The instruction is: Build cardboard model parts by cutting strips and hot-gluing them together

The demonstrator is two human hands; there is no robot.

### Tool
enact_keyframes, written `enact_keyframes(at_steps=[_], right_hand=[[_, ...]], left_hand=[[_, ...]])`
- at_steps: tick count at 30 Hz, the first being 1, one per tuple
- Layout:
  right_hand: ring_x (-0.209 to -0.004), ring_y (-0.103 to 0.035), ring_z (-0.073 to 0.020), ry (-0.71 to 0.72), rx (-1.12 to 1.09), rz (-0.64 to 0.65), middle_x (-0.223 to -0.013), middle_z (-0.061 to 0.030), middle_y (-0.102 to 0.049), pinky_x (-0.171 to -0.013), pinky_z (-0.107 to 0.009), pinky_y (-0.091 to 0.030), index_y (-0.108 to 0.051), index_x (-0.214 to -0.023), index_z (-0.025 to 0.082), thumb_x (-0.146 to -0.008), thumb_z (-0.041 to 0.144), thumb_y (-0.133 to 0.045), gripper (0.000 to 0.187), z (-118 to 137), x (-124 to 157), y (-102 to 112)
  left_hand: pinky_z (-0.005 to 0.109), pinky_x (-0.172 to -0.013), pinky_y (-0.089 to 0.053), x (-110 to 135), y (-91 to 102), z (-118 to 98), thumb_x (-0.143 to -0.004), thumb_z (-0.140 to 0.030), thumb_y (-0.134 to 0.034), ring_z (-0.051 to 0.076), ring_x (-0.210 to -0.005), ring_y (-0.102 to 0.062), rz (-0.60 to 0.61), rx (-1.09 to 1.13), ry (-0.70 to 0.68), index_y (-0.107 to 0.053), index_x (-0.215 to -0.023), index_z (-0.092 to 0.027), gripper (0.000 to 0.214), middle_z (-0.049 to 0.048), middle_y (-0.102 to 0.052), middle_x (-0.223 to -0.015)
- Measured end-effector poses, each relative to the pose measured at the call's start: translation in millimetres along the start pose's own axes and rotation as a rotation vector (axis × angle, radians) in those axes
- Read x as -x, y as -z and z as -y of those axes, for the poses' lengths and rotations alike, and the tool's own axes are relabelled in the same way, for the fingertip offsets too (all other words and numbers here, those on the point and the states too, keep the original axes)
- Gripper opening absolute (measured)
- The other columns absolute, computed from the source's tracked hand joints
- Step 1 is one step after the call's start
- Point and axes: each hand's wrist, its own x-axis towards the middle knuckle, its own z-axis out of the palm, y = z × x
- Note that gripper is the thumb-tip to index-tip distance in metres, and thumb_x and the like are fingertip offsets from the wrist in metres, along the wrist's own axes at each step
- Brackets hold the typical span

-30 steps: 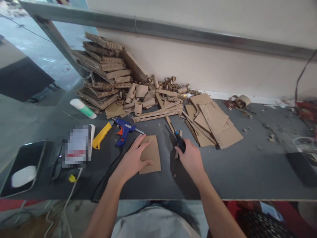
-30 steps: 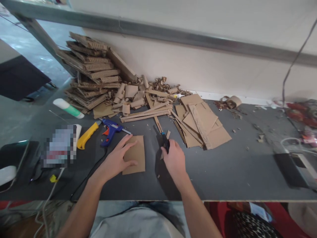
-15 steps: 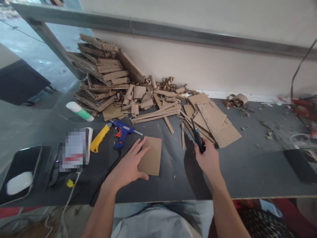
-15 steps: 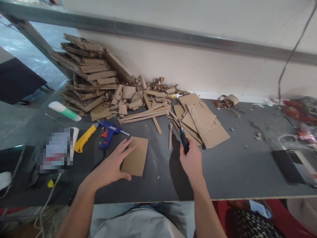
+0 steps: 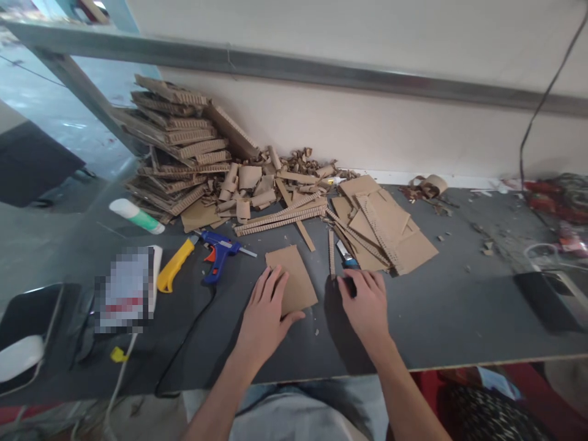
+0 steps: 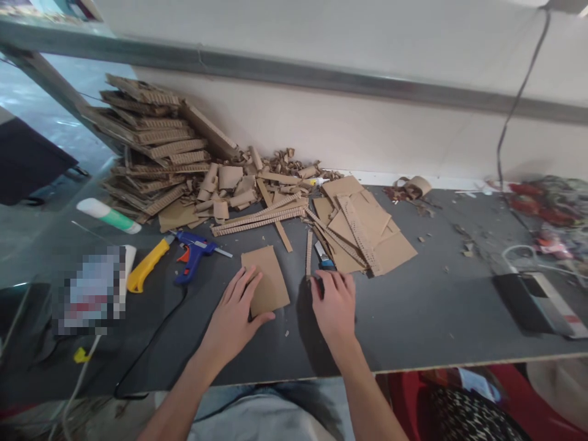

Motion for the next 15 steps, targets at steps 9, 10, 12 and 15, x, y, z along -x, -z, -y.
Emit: enact_keyframes(at_steps=[9,10,12,15], right_hand=[[-0.104,-0.050,-0.0293,-0.026,-0.070,0.218,-0.096,-0.0114,-0.071,-0.094,-0.045,-0.042,-0.071,-0.099,0.019,-0.096,0.023,-0.048,0.023,17,-23,-23],[-0.103,-0.050,-0.0292,-0.039,-0.080,0.213,-0.095,-0.0114,-0.070,-0.094,-0.045,-0.042,-0.071,-0.098,0.018,-0.095,0.021,-0.047,0.024,17,-22,-21],[-0.103,-0.052,-0.0288,-0.061,-0.105,0.184,-0.098,-0.0118,-0.070,-0.094,-0.046,-0.044,-0.070,-0.099,0.018,-0.095,0.021,-0.047,0.023,19,-19,-15],[-0.101,-0.056,-0.0269,-0.113,-0.205,0.155,-0.104,-0.0122,-0.068,-0.092,-0.043,-0.047,-0.068,-0.101,0.018,-0.096,0.026,-0.048,0.023,30,-9,-5]], left_hand=[[0.051,-0.114,-0.041,14,13.9,8,-0.089,-0.042,-0.066,0.032,-0.144,-0.037,-0.044,0.023,0.055,-0.042,-0.144,-0.026,0.063,0.0110,-0.045,-0.152],[0.051,-0.114,-0.041,16,16.9,13,-0.088,-0.043,-0.066,0.032,-0.143,-0.040,-0.057,0.020,0.071,-0.043,-0.143,-0.026,0.062,0.0110,-0.047,-0.151],[0.052,-0.114,-0.041,20,21.2,23,-0.088,-0.047,-0.066,0.033,-0.141,-0.042,-0.083,0.011,0.106,-0.048,-0.140,-0.023,0.060,0.0123,-0.050,-0.148],[0.052,-0.114,-0.041,22,22.5,30,-0.092,-0.048,-0.059,0.034,-0.141,-0.042,-0.102,0.006,0.139,-0.055,-0.134,-0.018,0.051,0.0138,-0.051,-0.146]])
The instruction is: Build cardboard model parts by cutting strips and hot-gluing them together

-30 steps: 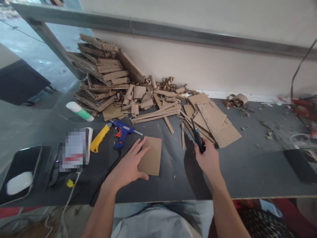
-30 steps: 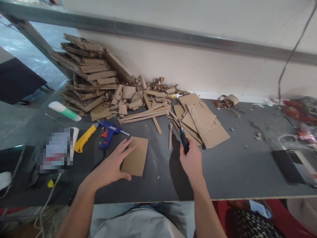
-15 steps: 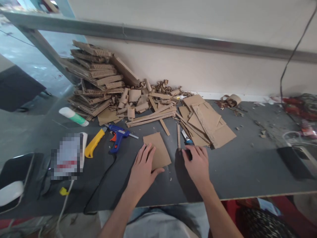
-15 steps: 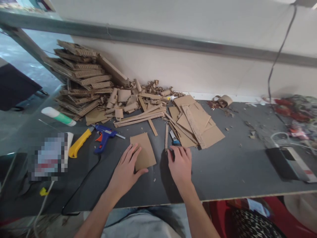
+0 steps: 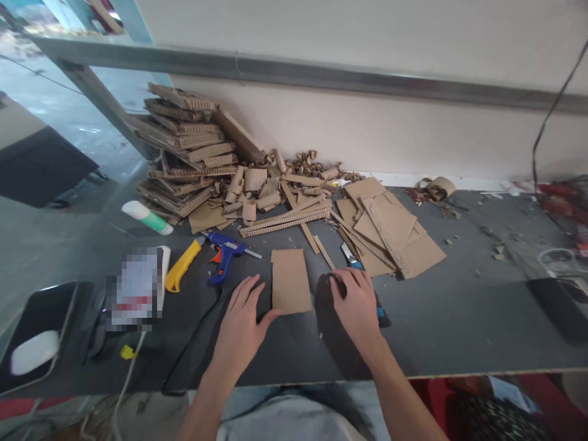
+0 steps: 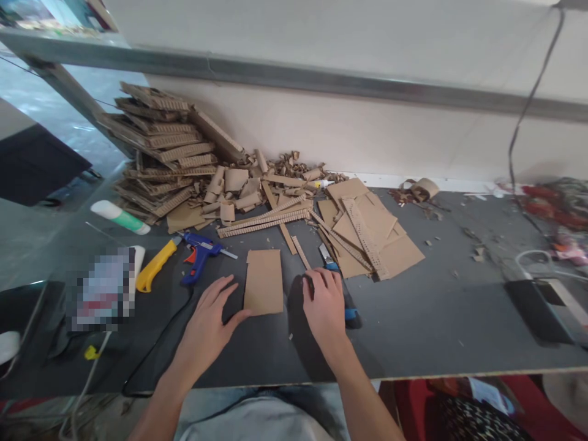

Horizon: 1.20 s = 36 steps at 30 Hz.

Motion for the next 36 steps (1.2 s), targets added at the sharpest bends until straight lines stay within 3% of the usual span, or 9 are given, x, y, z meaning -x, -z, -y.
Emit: enact_keyframes(at_steps=[5,8,14,17,19,22,26,32,36], right_hand=[[-0.072,-0.062,-0.0178,-0.138,-0.330,0.244,-0.092,-0.0073,-0.067,-0.068,-0.031,-0.054,-0.067,-0.108,0.019,-0.090,0.028,-0.057,0.023,28,25,-6],[-0.065,-0.059,-0.0155,-0.194,-0.391,0.229,-0.091,-0.0066,-0.066,-0.062,-0.029,-0.053,-0.067,-0.108,0.019,-0.084,0.026,-0.060,0.025,38,33,-13],[-0.067,-0.064,-0.0174,-0.274,-0.556,0.247,-0.087,-0.0055,-0.070,-0.063,-0.031,-0.056,-0.066,-0.108,0.019,-0.086,0.031,-0.061,0.026,43,33,-8],[-0.078,-0.067,-0.0189,-0.212,-0.556,0.201,-0.100,-0.0081,-0.071,-0.072,-0.034,-0.057,-0.064,-0.114,0.021,-0.091,0.033,-0.056,0.026,38,29,3],[-0.084,-0.066,-0.0200,-0.148,-0.434,0.100,-0.107,-0.0104,-0.069,-0.076,-0.035,-0.056,-0.063,-0.113,0.021,-0.094,0.033,-0.053,0.025,28,26,11],[-0.105,-0.061,-0.0259,-0.086,-0.108,-0.095,-0.113,-0.0130,-0.066,-0.093,-0.043,-0.051,-0.064,-0.111,0.020,-0.094,0.035,-0.053,0.025,0,25,24],[-0.111,-0.053,-0.0319,-0.117,0.157,-0.087,-0.116,-0.0152,-0.063,-0.095,-0.050,-0.047,-0.062,-0.118,0.019,-0.091,0.043,-0.057,0.037,-40,33,35],[-0.100,-0.058,-0.0306,-0.160,0.182,0.029,-0.105,-0.0135,-0.064,-0.088,-0.047,-0.049,-0.058,-0.124,0.018,-0.093,0.048,-0.051,0.043,-59,40,36],[-0.100,-0.060,-0.0324,-0.200,0.143,0.016,-0.105,-0.0165,-0.063,-0.086,-0.048,-0.050,-0.054,-0.121,0.016,-0.093,0.042,-0.046,0.039,-48,37,35]], left_hand=[[0.050,-0.115,-0.041,-9,-7.3,-11,-0.094,-0.040,-0.055,0.032,-0.141,-0.042,0.015,0.106,-0.010,-0.059,-0.131,-0.016,0.044,0.0132,-0.055,-0.143],[0.049,-0.112,-0.044,-16,-8.8,-17,-0.092,-0.037,-0.057,0.031,-0.135,-0.050,-0.021,0.272,0.077,-0.061,-0.127,-0.016,0.041,0.0138,-0.059,-0.139],[0.036,-0.077,-0.062,-18,4.4,-30,-0.087,-0.041,-0.067,0.024,-0.085,-0.075,-0.158,0.699,0.370,-0.066,-0.103,-0.016,0.030,0.0089,-0.078,-0.091],[0.035,-0.078,-0.061,-12,14.9,-41,-0.088,-0.031,-0.068,0.020,-0.080,-0.074,-0.526,0.423,0.159,-0.070,-0.096,-0.019,0.015,0.0070,-0.077,-0.090],[0.035,-0.080,-0.060,-7,20.1,-47,-0.088,-0.021,-0.067,0.020,-0.082,-0.073,-0.658,0.199,-0.081,-0.071,-0.098,-0.022,0.011,0.0057,-0.077,-0.089],[0.038,-0.085,-0.057,-3,19.7,-53,-0.091,-0.017,-0.063,0.022,-0.089,-0.072,-0.434,0.002,-0.280,-0.070,-0.111,-0.024,0.022,0.0063,-0.076,-0.098],[0.040,-0.092,-0.055,3,6.8,-50,-0.092,-0.039,-0.063,0.027,-0.111,-0.065,0.053,0.025,-0.323,-0.060,-0.129,-0.025,0.040,0.0079,-0.068,-0.123],[0.053,-0.095,-0.050,8,-2.7,-39,-0.091,-0.041,-0.061,0.039,-0.122,-0.056,-0.066,-0.116,0.046,-0.057,-0.129,-0.017,0.045,0.0172,-0.061,-0.133],[0.055,-0.096,-0.048,1,-3.4,-43,-0.086,-0.044,-0.067,0.041,-0.128,-0.049,-0.042,-0.139,0.077,-0.038,-0.145,-0.016,0.071,0.0201,-0.053,-0.143]])
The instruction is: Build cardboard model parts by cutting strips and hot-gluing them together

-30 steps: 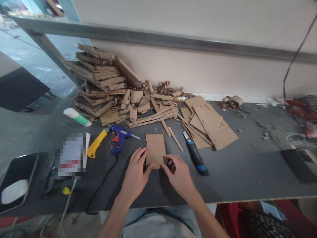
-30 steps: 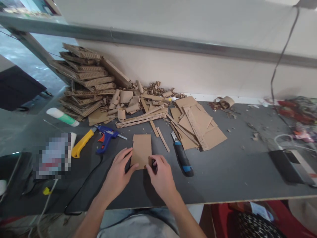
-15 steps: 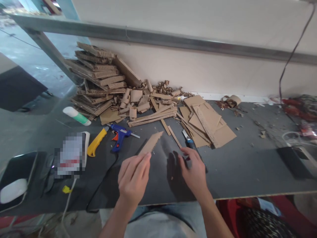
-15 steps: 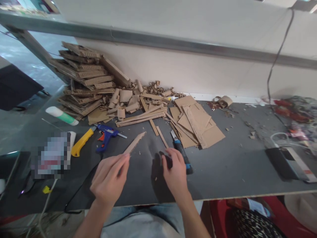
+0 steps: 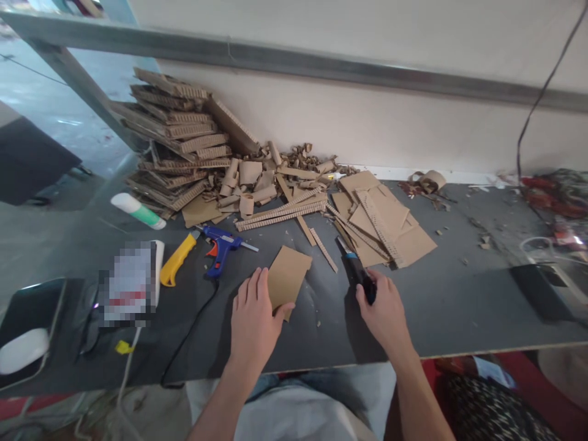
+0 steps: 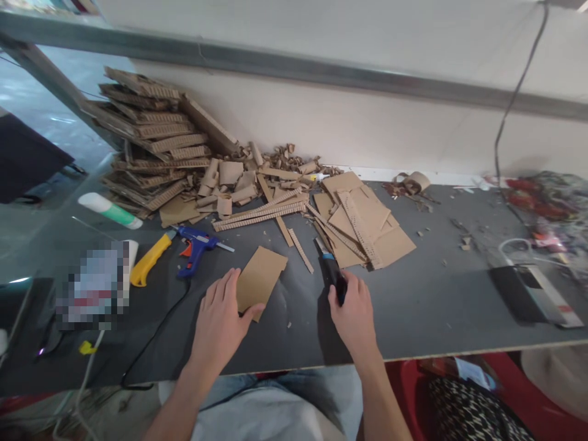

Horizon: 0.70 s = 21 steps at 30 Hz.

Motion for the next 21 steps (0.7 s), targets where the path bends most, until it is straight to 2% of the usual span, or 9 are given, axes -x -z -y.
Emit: enact_keyframes(at_steps=[3,6,9,13,15,18,20,21], right_hand=[[-0.097,-0.063,-0.0319,-0.109,-0.096,0.000,-0.108,-0.0203,-0.064,-0.081,-0.046,-0.051,-0.050,-0.123,0.014,-0.096,0.037,-0.038,0.038,7,7,2],[-0.087,-0.067,-0.0288,-0.196,-0.180,0.054,-0.103,-0.0182,-0.067,-0.075,-0.043,-0.052,-0.047,-0.126,0.014,-0.098,0.035,-0.033,0.038,10,17,3],[-0.093,-0.066,-0.0291,-0.161,-0.190,0.051,-0.107,-0.0177,-0.067,-0.079,-0.042,-0.052,-0.049,-0.124,0.015,-0.097,0.037,-0.037,0.037,8,22,3],[-0.103,-0.062,-0.0312,-0.080,-0.140,-0.001,-0.114,-0.0208,-0.063,-0.084,-0.046,-0.051,-0.049,-0.125,0.013,-0.098,0.038,-0.037,0.039,4,20,1],[-0.103,-0.062,-0.0310,-0.038,-0.111,-0.008,-0.113,-0.0200,-0.063,-0.084,-0.046,-0.051,-0.049,-0.126,0.014,-0.099,0.038,-0.036,0.039,1,17,0],[-0.100,-0.060,-0.0302,0.041,-0.053,-0.021,-0.108,-0.0171,-0.063,-0.085,-0.046,-0.051,-0.052,-0.124,0.016,-0.099,0.040,-0.040,0.037,-5,13,-2],[-0.102,-0.059,-0.0302,0.095,-0.013,-0.047,-0.109,-0.0164,-0.064,-0.088,-0.046,-0.050,-0.054,-0.122,0.016,-0.099,0.040,-0.043,0.035,-11,12,-5],[-0.103,-0.058,-0.0303,0.117,0.003,-0.071,-0.111,-0.0162,-0.064,-0.089,-0.047,-0.049,-0.055,-0.121,0.017,-0.099,0.039,-0.045,0.033,-13,12,-7]], left_hand=[[0.052,-0.094,-0.049,-6,0.8,-5,-0.086,-0.040,-0.067,0.040,-0.126,-0.050,0.013,0.010,-0.011,-0.035,-0.146,-0.018,0.072,0.0183,-0.052,-0.142],[0.050,-0.091,-0.051,-14,5.8,-9,-0.082,-0.039,-0.071,0.039,-0.118,-0.055,0.067,-0.018,0.016,-0.038,-0.143,-0.017,0.073,0.0174,-0.056,-0.135],[0.045,-0.085,-0.054,-22,15.1,-14,-0.080,-0.039,-0.073,0.038,-0.112,-0.059,0.174,-0.067,0.054,-0.045,-0.137,-0.014,0.069,0.0178,-0.056,-0.131],[0.037,-0.065,-0.055,-30,26.4,-25,-0.089,-0.037,-0.061,0.032,-0.088,-0.070,0.315,-0.101,0.123,-0.055,-0.122,-0.008,0.044,0.0197,-0.055,-0.121],[0.036,-0.058,-0.053,-39,30.9,-26,-0.094,-0.038,-0.052,0.029,-0.076,-0.071,0.293,-0.077,0.126,-0.059,-0.113,-0.008,0.037,0.0202,-0.055,-0.118],[0.037,-0.059,-0.052,-67,39.0,-16,-0.097,-0.028,-0.040,0.027,-0.074,-0.071,0.139,0.011,0.107,-0.062,-0.109,-0.010,0.030,0.0201,-0.060,-0.115],[0.035,-0.064,-0.054,-95,46.0,-3,-0.091,-0.015,-0.045,0.026,-0.076,-0.071,0.086,0.151,0.140,-0.065,-0.102,-0.013,0.023,0.0154,-0.069,-0.095],[0.032,-0.062,-0.054,-110,49.6,3,-0.087,-0.013,-0.051,0.025,-0.073,-0.071,0.094,0.258,0.216,-0.066,-0.098,-0.014,0.018,0.0127,-0.072,-0.085]])
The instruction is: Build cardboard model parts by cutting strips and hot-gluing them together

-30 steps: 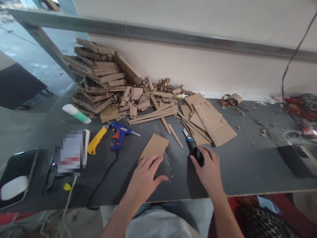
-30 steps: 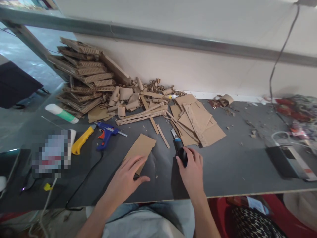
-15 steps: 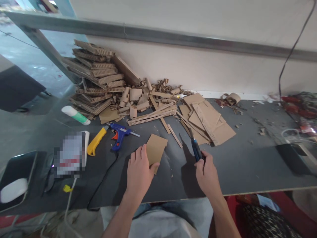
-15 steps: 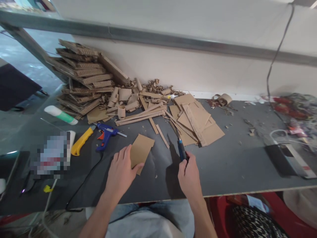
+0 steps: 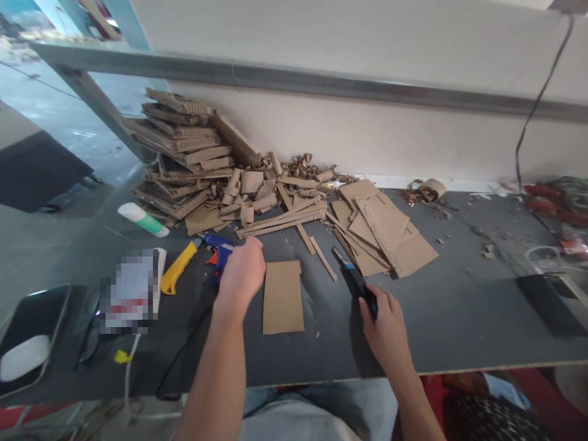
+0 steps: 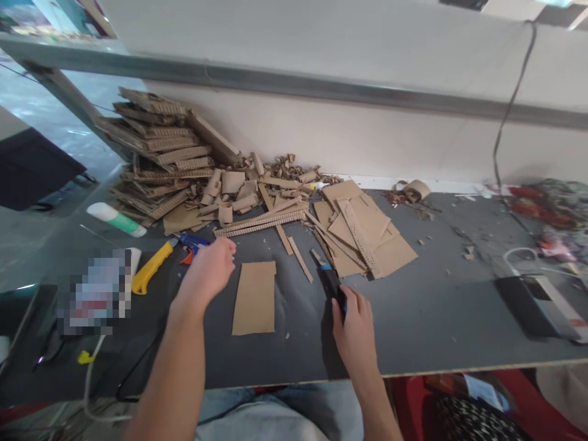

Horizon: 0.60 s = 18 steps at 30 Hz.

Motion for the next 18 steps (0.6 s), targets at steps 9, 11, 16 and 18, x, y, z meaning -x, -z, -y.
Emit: enact_keyframes(at_steps=[9,11,16,18], right_hand=[[-0.109,-0.056,-0.0282,0.066,0.041,-0.223,-0.114,-0.0135,-0.064,-0.093,-0.046,-0.048,-0.060,-0.117,0.018,-0.097,0.028,-0.054,0.024,-3,3,-14],[-0.107,-0.056,-0.0282,0.077,0.050,-0.242,-0.114,-0.0136,-0.064,-0.092,-0.047,-0.048,-0.061,-0.116,0.018,-0.096,0.027,-0.054,0.023,-1,2,-14],[-0.106,-0.057,-0.0278,0.081,0.027,-0.244,-0.112,-0.0130,-0.065,-0.091,-0.046,-0.049,-0.061,-0.116,0.019,-0.095,0.026,-0.055,0.023,-1,1,-14],[-0.105,-0.057,-0.0279,0.078,0.022,-0.249,-0.112,-0.0132,-0.065,-0.092,-0.046,-0.049,-0.061,-0.115,0.018,-0.095,0.025,-0.056,0.022,-1,0,-14]], left_hand=[[0.021,-0.053,-0.052,-83,5.7,-7,-0.095,-0.029,-0.044,0.014,-0.062,-0.070,-0.018,0.138,-0.023,-0.069,-0.091,-0.016,0.028,0.0071,-0.077,-0.090],[0.023,-0.058,-0.052,-84,-3.0,-11,-0.095,-0.028,-0.047,0.015,-0.067,-0.071,-0.026,0.093,-0.071,-0.070,-0.091,-0.018,0.026,0.0060,-0.077,-0.089],[0.034,-0.083,-0.052,-80,-23.5,-9,-0.081,-0.016,-0.068,0.026,-0.097,-0.068,-0.023,-0.108,-0.143,-0.073,-0.095,-0.019,0.015,0.0100,-0.074,-0.098],[0.039,-0.090,-0.050,-75,-30.9,-4,-0.077,-0.013,-0.072,0.029,-0.104,-0.065,-0.029,-0.174,-0.150,-0.073,-0.098,-0.018,0.022,0.0121,-0.072,-0.102]])
